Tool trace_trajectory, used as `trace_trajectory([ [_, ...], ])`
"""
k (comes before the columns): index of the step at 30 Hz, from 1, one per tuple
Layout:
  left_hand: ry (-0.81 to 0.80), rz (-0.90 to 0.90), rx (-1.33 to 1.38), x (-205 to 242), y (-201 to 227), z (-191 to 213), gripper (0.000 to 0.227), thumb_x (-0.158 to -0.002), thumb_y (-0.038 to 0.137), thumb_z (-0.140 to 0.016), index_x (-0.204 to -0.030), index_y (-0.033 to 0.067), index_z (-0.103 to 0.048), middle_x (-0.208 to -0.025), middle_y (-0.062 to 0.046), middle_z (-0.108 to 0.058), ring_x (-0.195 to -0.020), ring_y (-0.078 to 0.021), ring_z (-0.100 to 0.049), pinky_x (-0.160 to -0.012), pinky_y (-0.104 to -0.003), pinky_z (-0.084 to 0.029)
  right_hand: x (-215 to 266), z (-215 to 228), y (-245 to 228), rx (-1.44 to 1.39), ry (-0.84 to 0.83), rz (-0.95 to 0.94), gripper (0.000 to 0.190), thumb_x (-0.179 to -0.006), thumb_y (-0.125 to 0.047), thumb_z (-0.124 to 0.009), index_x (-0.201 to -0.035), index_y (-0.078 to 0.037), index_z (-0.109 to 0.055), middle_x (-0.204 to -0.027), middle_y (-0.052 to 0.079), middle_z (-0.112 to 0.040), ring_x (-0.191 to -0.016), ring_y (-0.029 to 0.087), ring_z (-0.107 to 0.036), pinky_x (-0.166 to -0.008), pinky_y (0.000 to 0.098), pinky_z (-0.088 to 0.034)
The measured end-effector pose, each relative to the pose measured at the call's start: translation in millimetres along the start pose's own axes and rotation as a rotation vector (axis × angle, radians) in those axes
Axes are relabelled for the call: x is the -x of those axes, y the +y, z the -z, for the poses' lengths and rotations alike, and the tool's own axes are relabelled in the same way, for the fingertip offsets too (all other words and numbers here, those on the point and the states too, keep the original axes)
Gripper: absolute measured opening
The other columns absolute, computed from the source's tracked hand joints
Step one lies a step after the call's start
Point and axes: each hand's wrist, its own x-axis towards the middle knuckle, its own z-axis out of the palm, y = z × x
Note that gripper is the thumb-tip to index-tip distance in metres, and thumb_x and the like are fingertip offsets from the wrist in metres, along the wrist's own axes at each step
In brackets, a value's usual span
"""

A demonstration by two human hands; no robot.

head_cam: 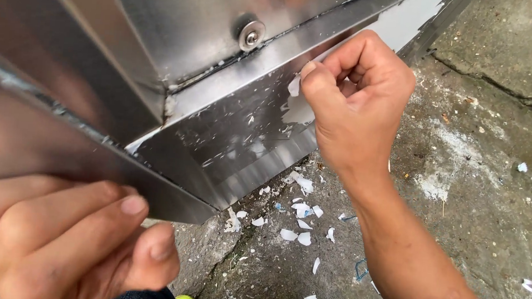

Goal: Peeling off the white protective plastic film from a new stainless steel appliance using fingernails.

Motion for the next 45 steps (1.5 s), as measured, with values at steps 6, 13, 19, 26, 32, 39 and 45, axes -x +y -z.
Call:
trace_trajectory([
  [6, 0.055, 0.031, -0.036, 23, -8, -15, 0.029, -0.090, 0.024, -0.071, -0.091, -0.0031, -0.059, -0.099, -0.022, -0.062, -0.097, -0.0378, -0.062, -0.102, -0.053, -0.056, -3, 2, 9, -0.005, -0.015, 0.031, 0.021, -0.091, 0.007, -0.068, -0.081, -0.004, -0.053, -0.071, 0.002, -0.055, -0.055, 0.004, -0.034, -0.049, 0.0189, -0.030],
  [13, 0.004, 0.071, 0.002, 0, 7, -2, 0.021, -0.083, 0.007, -0.089, -0.089, -0.0055, -0.073, -0.098, -0.022, -0.067, -0.095, -0.0370, -0.062, -0.086, -0.042, -0.054, -2, 6, 4, -0.017, -0.011, -0.008, 0.020, -0.091, 0.008, -0.066, -0.082, -0.004, -0.054, -0.074, 0.005, -0.061, -0.057, 0.005, -0.043, -0.052, 0.0176, -0.034],
  [19, 0.091, -0.137, -0.026, -3, -2, -3, 0.026, -0.090, 0.018, -0.091, -0.089, 0.0063, -0.068, -0.091, -0.009, -0.068, -0.092, -0.0295, -0.049, -0.087, -0.038, -0.041, -4, 12, 3, -0.143, -0.122, -0.026, 0.018, -0.099, 0.005, -0.067, -0.089, -0.002, -0.055, -0.077, 0.009, -0.065, -0.066, 0.014, -0.066, -0.062, 0.0214, -0.057],
  [26, 0.025, -0.032, 0.010, 7, -10, -13, 0.026, -0.088, 0.016, -0.079, -0.086, -0.0067, -0.067, -0.095, -0.024, -0.064, -0.091, -0.0375, -0.060, -0.090, -0.047, -0.055, -5, 5, 1, -0.109, -0.060, -0.023, 0.021, -0.096, 0.012, -0.060, -0.085, -0.002, -0.050, -0.074, 0.008, -0.060, -0.065, 0.015, -0.065, -0.061, 0.0220, -0.055],
  [32, 0.034, -0.089, 0.022, 2, -10, -8, 0.028, -0.087, 0.013, -0.088, -0.090, -0.0053, -0.067, -0.094, -0.021, -0.067, -0.085, -0.0338, -0.059, -0.082, -0.044, -0.052, -4, 5, 4, -0.137, -0.048, -0.007, 0.022, -0.096, 0.010, -0.060, -0.084, -0.004, -0.049, -0.072, 0.005, -0.058, -0.063, 0.013, -0.064, -0.059, 0.0202, -0.051],
  [39, 0.070, -0.041, 0.014, 3, 0, -6, 0.031, -0.091, 0.011, -0.094, -0.093, -0.0018, -0.065, -0.098, -0.019, -0.068, -0.089, -0.0314, -0.058, -0.086, -0.042, -0.050, 1, 6, 3, -0.038, -0.092, 0.061, 0.020, -0.089, 0.006, -0.070, -0.085, -0.004, -0.052, -0.077, 0.003, -0.055, -0.064, 0.008, -0.044, -0.061, 0.0197, -0.041],
  [45, 0.144, -0.027, 0.087, 17, -12, -28, 0.033, -0.089, 0.024, -0.069, -0.093, -0.0050, -0.054, -0.097, -0.021, -0.058, -0.089, -0.0329, -0.060, -0.094, -0.045, -0.055, 1, -4, 6, 0.039, -0.028, 0.118, 0.019, -0.085, 0.013, -0.065, -0.082, 0.000, -0.051, -0.074, 0.004, -0.052, -0.057, 0.007, -0.036, -0.050, 0.0203, -0.034],
])
